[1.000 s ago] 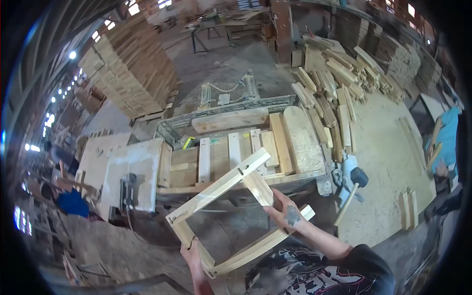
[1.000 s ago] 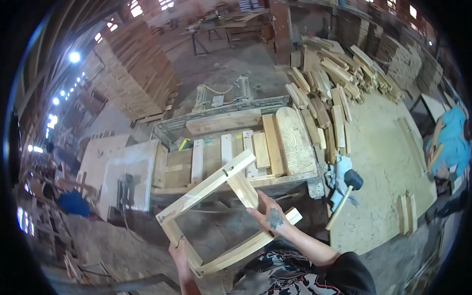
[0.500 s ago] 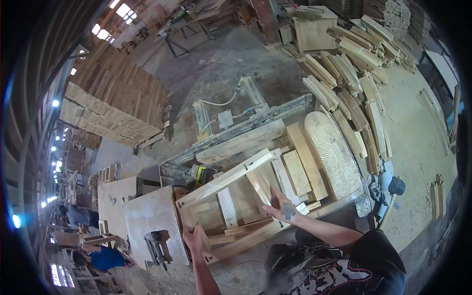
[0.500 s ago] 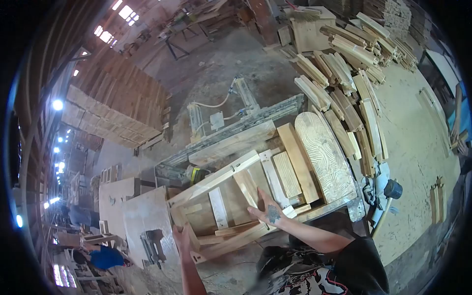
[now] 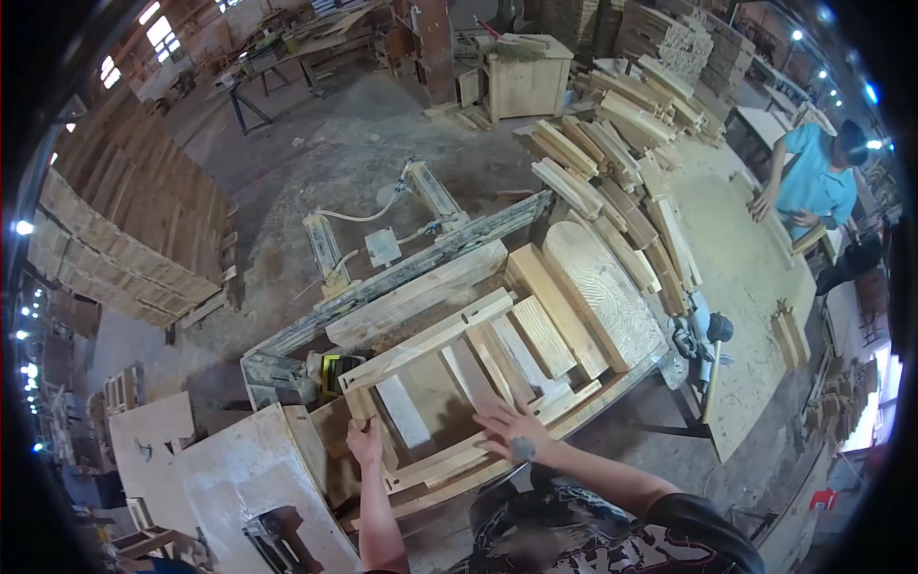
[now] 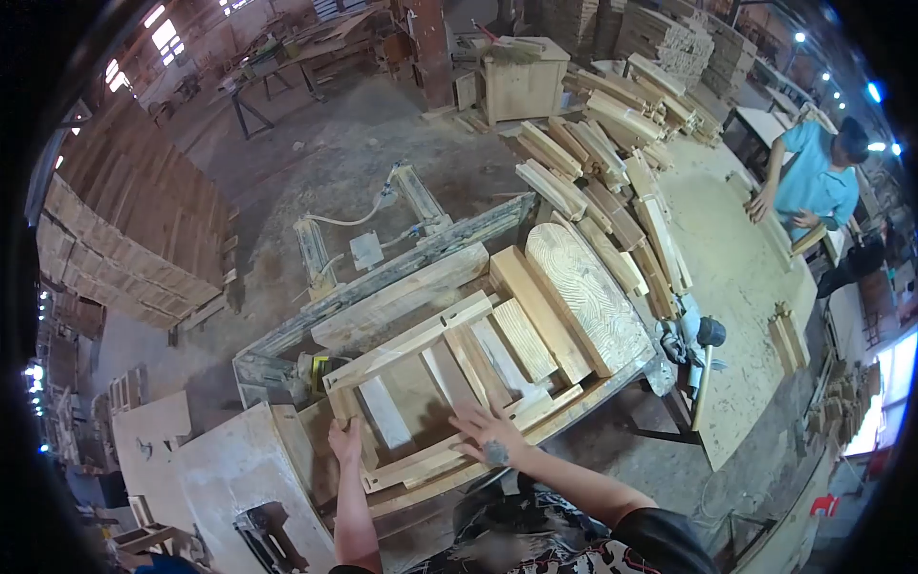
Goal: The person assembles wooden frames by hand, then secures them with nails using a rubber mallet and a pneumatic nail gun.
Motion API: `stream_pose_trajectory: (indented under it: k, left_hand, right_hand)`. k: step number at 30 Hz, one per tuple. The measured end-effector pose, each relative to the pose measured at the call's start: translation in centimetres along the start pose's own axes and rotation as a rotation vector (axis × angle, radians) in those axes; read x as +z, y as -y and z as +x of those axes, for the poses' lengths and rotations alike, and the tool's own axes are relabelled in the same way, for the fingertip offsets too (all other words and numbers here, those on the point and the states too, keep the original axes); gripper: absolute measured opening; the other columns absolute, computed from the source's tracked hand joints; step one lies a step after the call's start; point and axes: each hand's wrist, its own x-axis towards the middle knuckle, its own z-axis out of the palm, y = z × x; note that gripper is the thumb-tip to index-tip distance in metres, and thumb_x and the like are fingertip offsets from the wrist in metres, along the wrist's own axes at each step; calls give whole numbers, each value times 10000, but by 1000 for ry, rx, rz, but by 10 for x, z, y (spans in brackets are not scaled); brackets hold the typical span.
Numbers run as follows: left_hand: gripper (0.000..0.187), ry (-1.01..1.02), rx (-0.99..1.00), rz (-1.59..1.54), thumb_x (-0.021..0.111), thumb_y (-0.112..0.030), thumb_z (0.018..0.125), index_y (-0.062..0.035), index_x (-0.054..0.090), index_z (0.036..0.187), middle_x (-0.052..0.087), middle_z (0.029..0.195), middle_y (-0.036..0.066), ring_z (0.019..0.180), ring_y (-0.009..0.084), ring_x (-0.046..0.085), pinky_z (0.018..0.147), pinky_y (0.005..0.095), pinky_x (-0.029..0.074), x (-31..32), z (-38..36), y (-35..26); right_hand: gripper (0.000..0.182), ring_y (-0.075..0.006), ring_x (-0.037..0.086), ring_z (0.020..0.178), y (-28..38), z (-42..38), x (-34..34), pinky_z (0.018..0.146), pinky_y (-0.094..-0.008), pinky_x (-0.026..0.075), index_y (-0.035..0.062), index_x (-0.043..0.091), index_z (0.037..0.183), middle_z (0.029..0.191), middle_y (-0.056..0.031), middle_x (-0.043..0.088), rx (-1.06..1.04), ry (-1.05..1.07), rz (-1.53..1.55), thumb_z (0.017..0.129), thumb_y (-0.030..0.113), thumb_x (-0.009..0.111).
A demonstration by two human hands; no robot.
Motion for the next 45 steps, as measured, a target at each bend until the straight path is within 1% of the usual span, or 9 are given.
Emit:
stream_pose_trajectory:
  k: [14,15,21,24,28,33,37,40,45]
  left_hand:
    - [524,-10,-124,57,688,-428,804,5,557,1069,688,871,268,861,441,676,789,516,535,48,-26,-12]
    - [524,10,-117,85,680,-456,808,-6,567,1051,689,853,248,841,428,680,767,514,541,61,-30,-11]
    - [468,179,-247,-68,602,-448,881,-10,633,1041,669,1012,220,955,374,670,819,496,535,51,-51,-29]
    - [466,-276,-168,-140,584,-387,911,-36,561,1218,653,1072,197,991,381,641,841,480,509,28,-119,-50]
    - [321,-549,-153,-345,612,-262,913,-38,632,1142,683,1001,178,910,360,668,776,428,529,-31,-229,-67]
    - [415,-553,-829,-960,544,-369,986,13,703,946,707,816,106,675,182,671,628,333,553,-17,-308,44]
    - [450,-803,-894,-1290,471,-449,998,-28,610,1077,682,821,126,648,257,654,567,361,535,-48,-303,175]
    - [591,-883,-772,-1192,431,-500,990,-68,454,1393,534,1336,176,1051,341,641,775,443,584,-95,-276,273]
    - [707,-905,-703,-1031,354,-612,987,-29,498,1360,595,1256,206,979,349,669,682,416,587,-148,-181,262]
  right_hand:
    - [401,-177,590,1157,-55,-34,46,1108,-661,204,251,640,1151,1111,-14,663,226,257,-321,952,560,481]
    - [403,-182,588,1158,-84,-52,63,1099,-661,213,237,638,1161,1121,-18,660,329,97,305,949,549,498]
    - [239,-414,579,1002,-20,-44,-45,904,-442,477,-23,614,1122,1068,-227,612,-59,35,80,900,67,617]
    - [173,-288,622,752,-55,-133,-65,676,-376,492,25,662,985,790,-135,628,29,21,176,943,180,599]
    - [228,-280,624,747,-109,-193,-72,666,-368,497,25,657,1015,816,-136,636,275,174,160,948,229,583]
    - [298,-270,626,741,-180,-201,-65,654,-357,503,25,650,1052,849,-138,646,537,241,180,953,292,562]
    - [354,-261,628,736,-246,-205,-53,644,-348,508,26,645,1082,875,-139,655,788,201,292,957,342,546]
    - [396,-255,629,733,-287,-217,-38,637,-342,511,26,641,1104,895,-140,661,934,129,432,960,379,534]
    - [467,-245,631,727,-318,-264,1,625,-331,518,26,635,1141,928,-141,671,1046,-103,664,965,442,514]
